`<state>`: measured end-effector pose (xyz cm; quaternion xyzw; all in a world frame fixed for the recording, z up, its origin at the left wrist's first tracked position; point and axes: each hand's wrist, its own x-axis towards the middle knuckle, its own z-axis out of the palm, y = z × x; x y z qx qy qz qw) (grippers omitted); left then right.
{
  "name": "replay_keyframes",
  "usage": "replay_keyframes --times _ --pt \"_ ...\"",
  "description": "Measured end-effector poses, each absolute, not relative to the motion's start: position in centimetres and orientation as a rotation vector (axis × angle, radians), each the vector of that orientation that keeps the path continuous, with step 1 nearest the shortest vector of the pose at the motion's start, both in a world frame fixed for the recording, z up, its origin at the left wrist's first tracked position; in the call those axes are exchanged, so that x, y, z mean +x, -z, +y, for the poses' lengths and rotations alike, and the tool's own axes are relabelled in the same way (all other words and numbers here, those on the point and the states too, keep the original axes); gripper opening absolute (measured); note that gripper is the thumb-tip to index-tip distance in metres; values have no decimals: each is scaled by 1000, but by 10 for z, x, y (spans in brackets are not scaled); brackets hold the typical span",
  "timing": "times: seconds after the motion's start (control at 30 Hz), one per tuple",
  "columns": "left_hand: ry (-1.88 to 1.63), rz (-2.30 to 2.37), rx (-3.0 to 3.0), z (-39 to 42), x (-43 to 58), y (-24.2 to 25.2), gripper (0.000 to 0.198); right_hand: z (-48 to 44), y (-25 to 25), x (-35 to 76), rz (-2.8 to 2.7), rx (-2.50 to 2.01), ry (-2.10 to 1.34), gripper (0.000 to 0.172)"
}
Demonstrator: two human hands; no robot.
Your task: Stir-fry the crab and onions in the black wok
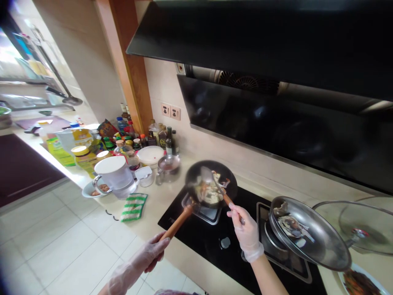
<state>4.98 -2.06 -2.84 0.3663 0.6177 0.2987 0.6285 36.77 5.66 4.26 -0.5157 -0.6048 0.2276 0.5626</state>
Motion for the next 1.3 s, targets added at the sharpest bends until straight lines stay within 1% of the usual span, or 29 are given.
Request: replay_keyframes --times 0.1,0.17,0.33,0.43,0.57,0.7,0.8,0.87,0.93,1.03,1.1,1.2,1.3 --pt "-692 1393 850 -21 49 28 100 57 -46 363 -1436 -1195 -517 19" --pt "-703 1389 842 -21 49 28 98 58 -47 359 -1426 -1188 -517 18" --pt "-705 1416 812 -20 49 28 113 63 -46 347 -1397 -1220 -535 20" --pt "-720 1415 811 -23 53 29 111 65 -50 340 -1365 -1253 -507 22" --pt "-721 1386 818 -31 68 42 106 70 -69 328 -1369 -1320 -425 25" --pt "-732 1391 789 -37 86 59 101 83 -99 310 -1511 -1390 -385 30" --pt "-716 1385 768 -38 90 63 99 96 -117 292 -1578 -1438 -400 25" --pt "-712 1368 764 -39 90 60 101 102 -125 283 -1587 -1455 -424 20" --pt "-717 1337 766 -39 89 55 105 105 -130 278 -1582 -1473 -443 21" --pt "-716 1305 767 -39 88 48 111 101 -131 280 -1435 -1478 -505 30" --pt "-712 1303 769 -38 88 45 111 94 -126 288 -1216 -1452 -610 33" --pt "-705 1301 776 -38 88 43 105 80 -113 301 -884 -1423 -744 30" --pt "-698 1282 780 -39 87 41 102 65 -97 310 -678 -1411 -822 27"
